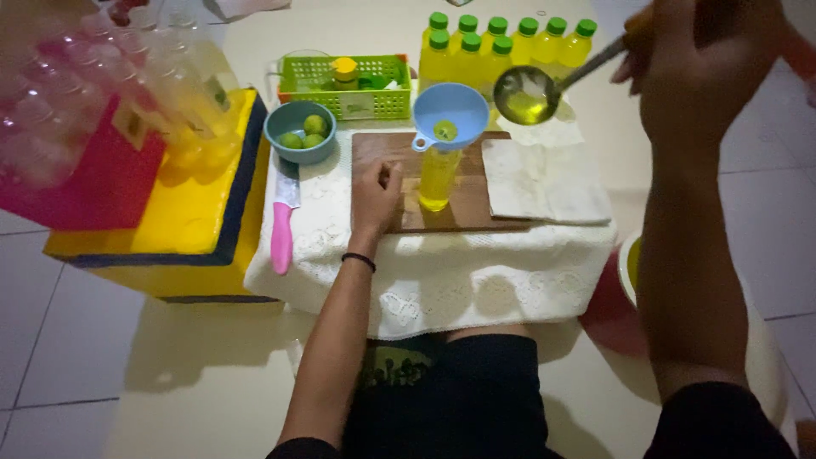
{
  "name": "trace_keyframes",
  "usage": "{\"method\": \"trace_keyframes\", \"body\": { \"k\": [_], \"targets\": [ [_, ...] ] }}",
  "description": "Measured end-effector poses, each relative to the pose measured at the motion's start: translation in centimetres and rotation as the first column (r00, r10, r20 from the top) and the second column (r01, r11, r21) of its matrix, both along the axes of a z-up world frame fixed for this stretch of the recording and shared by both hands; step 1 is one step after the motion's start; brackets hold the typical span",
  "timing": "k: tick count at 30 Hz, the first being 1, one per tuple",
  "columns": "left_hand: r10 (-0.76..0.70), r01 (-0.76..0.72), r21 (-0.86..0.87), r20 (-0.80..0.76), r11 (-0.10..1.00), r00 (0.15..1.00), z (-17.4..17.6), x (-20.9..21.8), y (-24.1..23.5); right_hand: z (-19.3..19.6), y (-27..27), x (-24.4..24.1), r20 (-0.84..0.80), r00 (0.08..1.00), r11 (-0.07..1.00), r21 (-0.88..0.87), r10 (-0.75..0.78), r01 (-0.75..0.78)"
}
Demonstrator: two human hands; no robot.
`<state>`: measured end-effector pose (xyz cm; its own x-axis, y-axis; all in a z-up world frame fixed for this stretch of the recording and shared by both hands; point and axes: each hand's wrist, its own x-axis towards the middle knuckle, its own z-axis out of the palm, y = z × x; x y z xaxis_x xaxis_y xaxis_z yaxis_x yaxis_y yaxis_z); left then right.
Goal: Filling a plastic bottle with juice using a ladle and funnel, then capping the bottle and cleaning the workspace.
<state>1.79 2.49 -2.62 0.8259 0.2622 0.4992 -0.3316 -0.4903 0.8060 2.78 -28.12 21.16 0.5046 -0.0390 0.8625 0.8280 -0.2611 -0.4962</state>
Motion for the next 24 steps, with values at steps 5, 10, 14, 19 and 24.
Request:
{"method": "trace_keyframes", "body": {
  "k": [5, 10, 14, 19, 24],
  "targets": [
    [0.049, -0.058, 0.081, 0.108, 0.995, 0.993, -0.4, 0.4, -0.1, 0.6, 4.4, 0.9, -0.023, 0.998, 0.998, 0.038, 0.058, -0.057],
    [0.014, -0.018, -0.045, -0.105, 0.999, 0.994, 0.3, -0.4, -0.3, 0.8, 7.4, -3.2, 0.197, 0.980, 0.978, -0.209, 0.024, 0.018],
    [0.024, -0.029, -0.065, -0.071, 0.997, 0.997, -0.5, 0.3, -0.4, -0.2, 7.2, -3.5, 0.402, 0.915, 0.926, -0.331, -0.035, 0.180],
    [0.004, -0.005, -0.009, -0.079, 1.000, 0.997, 1.2, -0.9, -0.3, 0.4, 7.0, -3.8, 0.481, 0.871, 0.954, -0.295, 0.103, 0.050],
    [0.031, -0.031, 0.004, -0.106, 1.000, 0.994, 1.2, -0.8, -0.3, 0.0, 7.0, -3.9, 0.431, 0.899, 0.997, -0.053, 0.076, -0.059]
  ]
}}
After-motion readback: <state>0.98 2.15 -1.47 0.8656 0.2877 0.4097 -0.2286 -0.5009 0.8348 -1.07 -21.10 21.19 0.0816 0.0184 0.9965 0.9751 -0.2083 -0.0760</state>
